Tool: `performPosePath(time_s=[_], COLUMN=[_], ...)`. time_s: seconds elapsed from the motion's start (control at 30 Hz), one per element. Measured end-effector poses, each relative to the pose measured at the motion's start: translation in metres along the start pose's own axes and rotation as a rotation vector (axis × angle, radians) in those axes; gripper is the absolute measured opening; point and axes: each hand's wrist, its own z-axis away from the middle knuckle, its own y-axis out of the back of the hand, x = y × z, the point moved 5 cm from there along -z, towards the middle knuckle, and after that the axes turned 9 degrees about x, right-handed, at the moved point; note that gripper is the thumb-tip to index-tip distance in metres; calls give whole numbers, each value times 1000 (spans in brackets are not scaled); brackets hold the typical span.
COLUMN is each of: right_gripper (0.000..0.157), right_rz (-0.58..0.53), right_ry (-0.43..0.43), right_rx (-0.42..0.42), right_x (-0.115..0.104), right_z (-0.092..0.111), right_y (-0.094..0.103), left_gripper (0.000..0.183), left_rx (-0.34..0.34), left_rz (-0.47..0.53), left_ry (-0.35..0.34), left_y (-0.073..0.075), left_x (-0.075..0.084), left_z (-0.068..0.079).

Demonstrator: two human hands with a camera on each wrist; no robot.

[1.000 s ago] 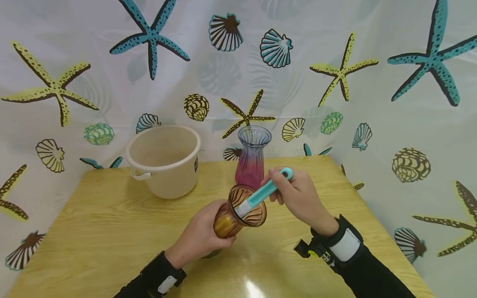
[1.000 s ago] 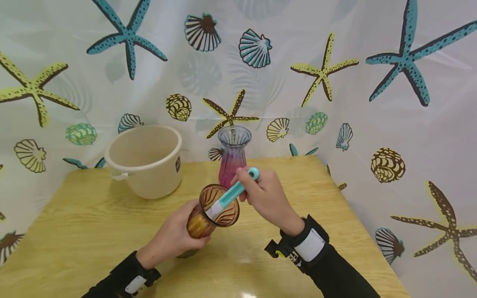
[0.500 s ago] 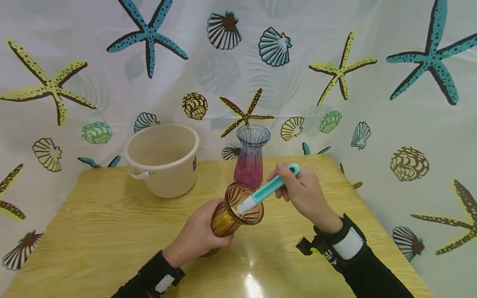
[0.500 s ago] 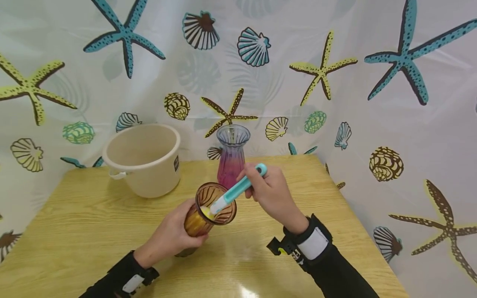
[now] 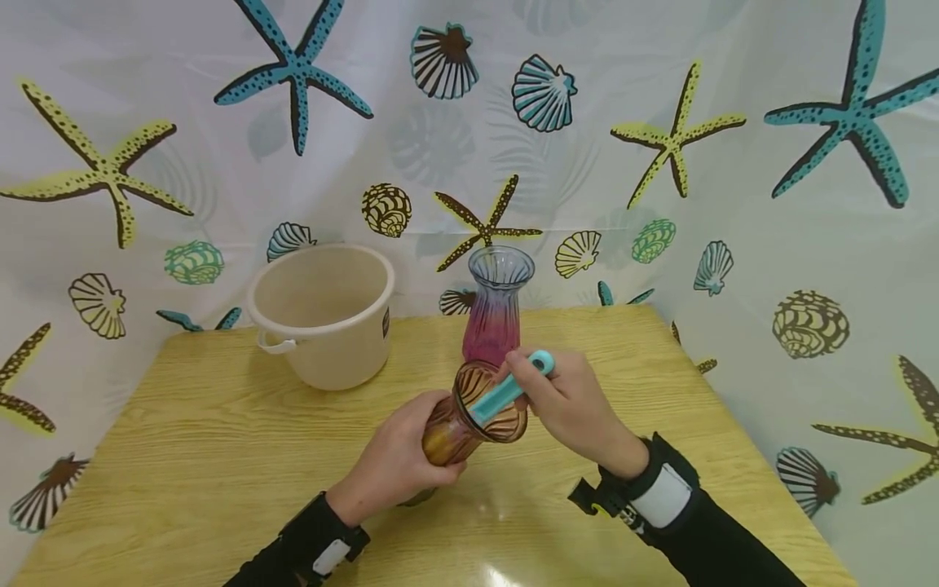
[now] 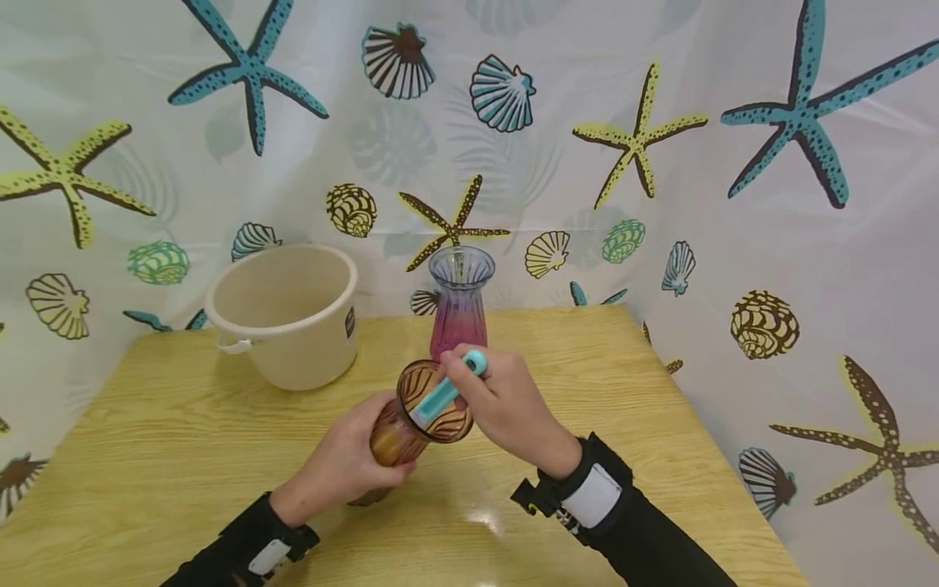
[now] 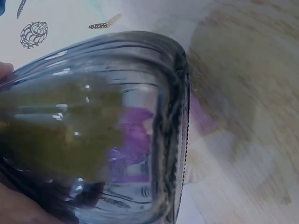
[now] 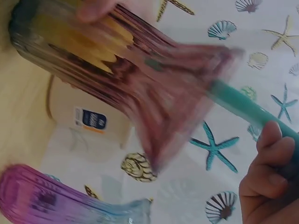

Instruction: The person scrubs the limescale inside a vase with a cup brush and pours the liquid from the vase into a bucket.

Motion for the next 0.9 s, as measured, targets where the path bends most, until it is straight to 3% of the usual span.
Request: performPosePath(time_s=[0.23,0.43,0.53,0.63,0.77,0.9], right_gripper=[36,35,32,30,29,31], right_rz=[14,18,45,88,109,114], right_ry=[37,134,193,227,202,179], right_rx=[180,217,193,103,-29,-47], right_x=[-13,-18,-17,-11,1,6], right_z=[-8,-4,-1,4,9,10], right_y=[40,42,30,10,-14,-17], left_gripper=[75,76,77,76,74,74], left_rx=[6,5,-1,-5,-20,-25], left_rz=[-29,-41,-44,-44,-33,-25], left_ry=[13,14,11,-10,-51,-60], left_y=[1,1,2,1,-1,-2], left_x=[0,0,-1,1,4,5], left_z=[1,3,3,3,1,1])
